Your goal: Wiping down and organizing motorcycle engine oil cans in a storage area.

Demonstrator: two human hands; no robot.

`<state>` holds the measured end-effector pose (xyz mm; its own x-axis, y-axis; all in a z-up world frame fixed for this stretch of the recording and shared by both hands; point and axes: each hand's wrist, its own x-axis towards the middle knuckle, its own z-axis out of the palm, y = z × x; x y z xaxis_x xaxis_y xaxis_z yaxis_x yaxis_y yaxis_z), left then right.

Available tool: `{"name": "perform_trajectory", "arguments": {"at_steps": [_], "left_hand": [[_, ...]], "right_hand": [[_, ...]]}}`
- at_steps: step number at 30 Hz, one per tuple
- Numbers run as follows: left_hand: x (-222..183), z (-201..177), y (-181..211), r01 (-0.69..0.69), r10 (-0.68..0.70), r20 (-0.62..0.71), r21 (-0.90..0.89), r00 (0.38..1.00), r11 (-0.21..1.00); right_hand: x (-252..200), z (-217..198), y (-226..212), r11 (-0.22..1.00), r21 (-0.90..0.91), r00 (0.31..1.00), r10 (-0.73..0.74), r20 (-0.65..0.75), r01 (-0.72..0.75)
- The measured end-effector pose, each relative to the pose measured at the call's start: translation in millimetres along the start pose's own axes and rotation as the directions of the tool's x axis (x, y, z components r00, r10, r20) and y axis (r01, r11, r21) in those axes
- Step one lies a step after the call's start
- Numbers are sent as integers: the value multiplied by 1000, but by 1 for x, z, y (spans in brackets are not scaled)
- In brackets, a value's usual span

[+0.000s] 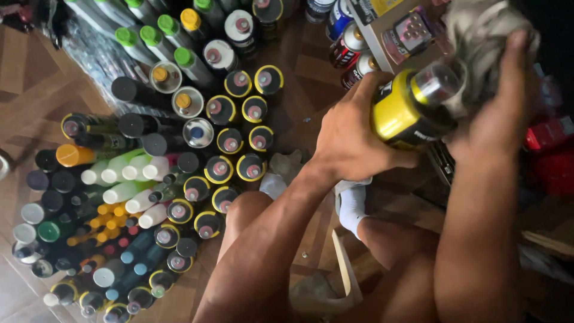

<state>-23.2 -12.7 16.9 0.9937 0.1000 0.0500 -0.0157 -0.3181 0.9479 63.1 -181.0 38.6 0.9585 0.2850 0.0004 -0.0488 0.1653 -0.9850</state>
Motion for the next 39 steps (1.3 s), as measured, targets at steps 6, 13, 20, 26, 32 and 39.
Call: {"name": "perform_trajectory", "arguments": {"at_steps": [6, 13, 20, 26, 32, 39], "left_hand": [[-2, 1, -7, 33, -26, -113, 63, 993, 997], [-2, -9, -5, 30, -23, -44, 168, 999, 985], [-4, -8, 0, 216, -204, 95, -146, 974, 965], [-1, -11, -2, 231, -237, -186, -55, 954, 971], [-3, -17, -10, 115, -120, -151, -42, 981, 993], [-5, -1, -11, 174, -102, 303, -221, 948, 960]], "right_hand": [[-10, 27, -17, 804, -501, 909, -113, 401, 321], [-2, 13, -6, 877, -452, 942, -5, 335, 165], [9, 0, -7, 925, -363, 884, 76, 461, 110], [-7, 23, -6, 892, -449, 967, 75, 242, 43], [-9, 9, -1, 904, -422, 976, 29, 217, 66], [22, -8, -6, 983, -178, 717, 156, 679, -45]]}}
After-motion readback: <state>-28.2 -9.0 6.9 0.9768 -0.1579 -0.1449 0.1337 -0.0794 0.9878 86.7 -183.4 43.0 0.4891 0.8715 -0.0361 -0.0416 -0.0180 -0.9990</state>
